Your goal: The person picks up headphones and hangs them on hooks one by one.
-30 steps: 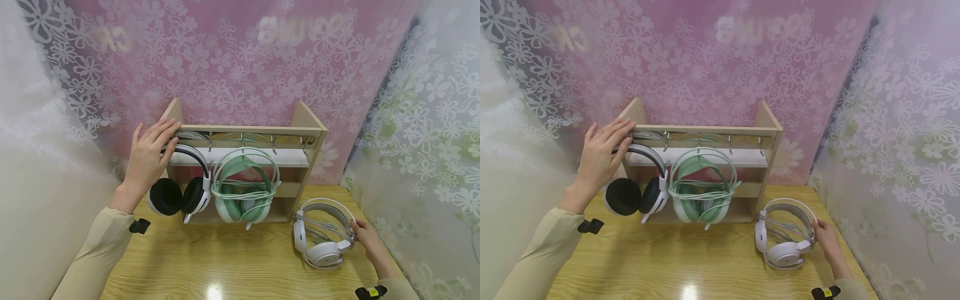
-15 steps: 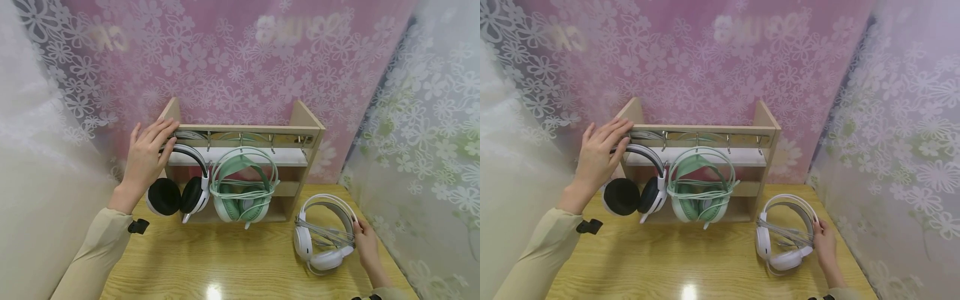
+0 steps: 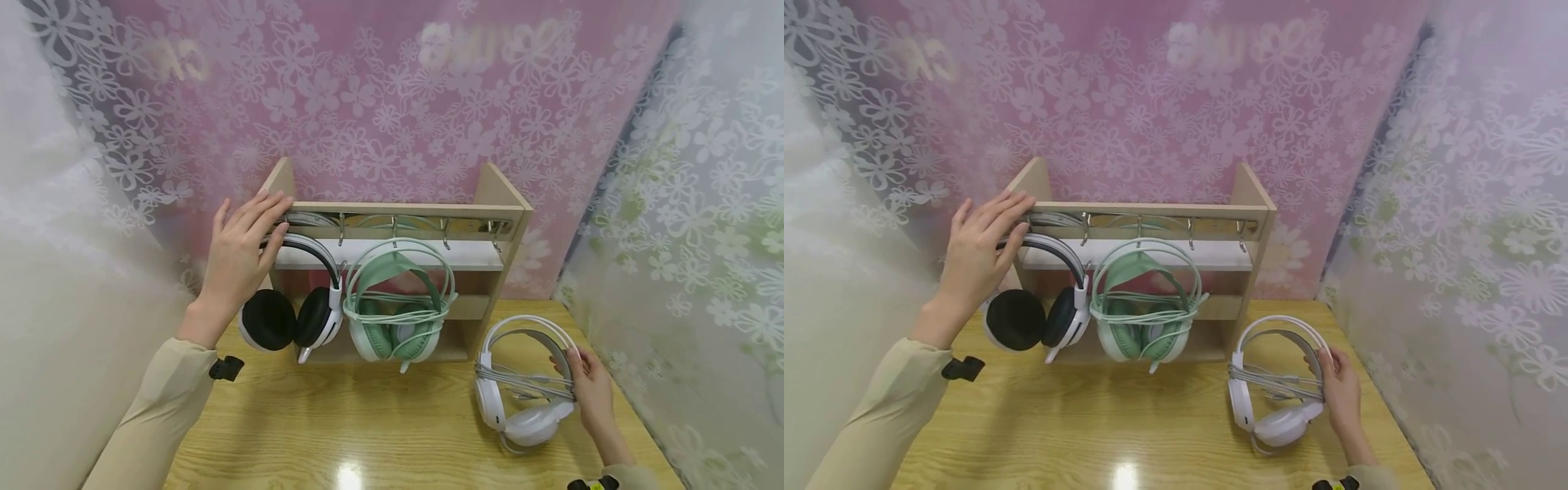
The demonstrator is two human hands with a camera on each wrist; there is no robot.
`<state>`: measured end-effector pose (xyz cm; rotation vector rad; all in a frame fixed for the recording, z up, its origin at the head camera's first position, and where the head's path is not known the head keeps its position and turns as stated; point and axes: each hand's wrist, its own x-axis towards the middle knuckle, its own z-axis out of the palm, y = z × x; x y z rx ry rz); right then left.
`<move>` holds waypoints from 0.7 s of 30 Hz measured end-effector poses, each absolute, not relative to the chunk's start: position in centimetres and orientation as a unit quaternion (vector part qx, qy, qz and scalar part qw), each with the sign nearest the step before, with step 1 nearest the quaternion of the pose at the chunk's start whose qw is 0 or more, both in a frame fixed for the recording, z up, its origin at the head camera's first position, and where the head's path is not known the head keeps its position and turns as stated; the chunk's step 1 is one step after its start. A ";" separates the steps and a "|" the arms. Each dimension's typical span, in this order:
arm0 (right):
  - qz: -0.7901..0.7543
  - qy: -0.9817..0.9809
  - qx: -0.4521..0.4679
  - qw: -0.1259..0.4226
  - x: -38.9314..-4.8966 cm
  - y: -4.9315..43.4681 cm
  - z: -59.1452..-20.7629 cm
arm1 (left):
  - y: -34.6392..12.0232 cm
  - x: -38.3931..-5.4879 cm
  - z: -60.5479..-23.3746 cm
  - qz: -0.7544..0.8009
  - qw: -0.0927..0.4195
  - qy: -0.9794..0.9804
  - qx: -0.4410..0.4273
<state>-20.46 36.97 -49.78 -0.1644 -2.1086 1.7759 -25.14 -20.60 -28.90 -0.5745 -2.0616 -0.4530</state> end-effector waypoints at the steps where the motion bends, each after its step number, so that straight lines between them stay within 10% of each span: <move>1: 0.658 -0.732 -0.029 0.172 -20.5 37.1 -49.7 | -20.6 -25.1 -28.9 -0.185 0.459 -0.837 -0.233; 21: 0.581 -0.812 0.058 0.005 -20.0 38.0 -46.6 | -20.7 -25.1 -28.9 -0.184 0.456 -0.840 -0.231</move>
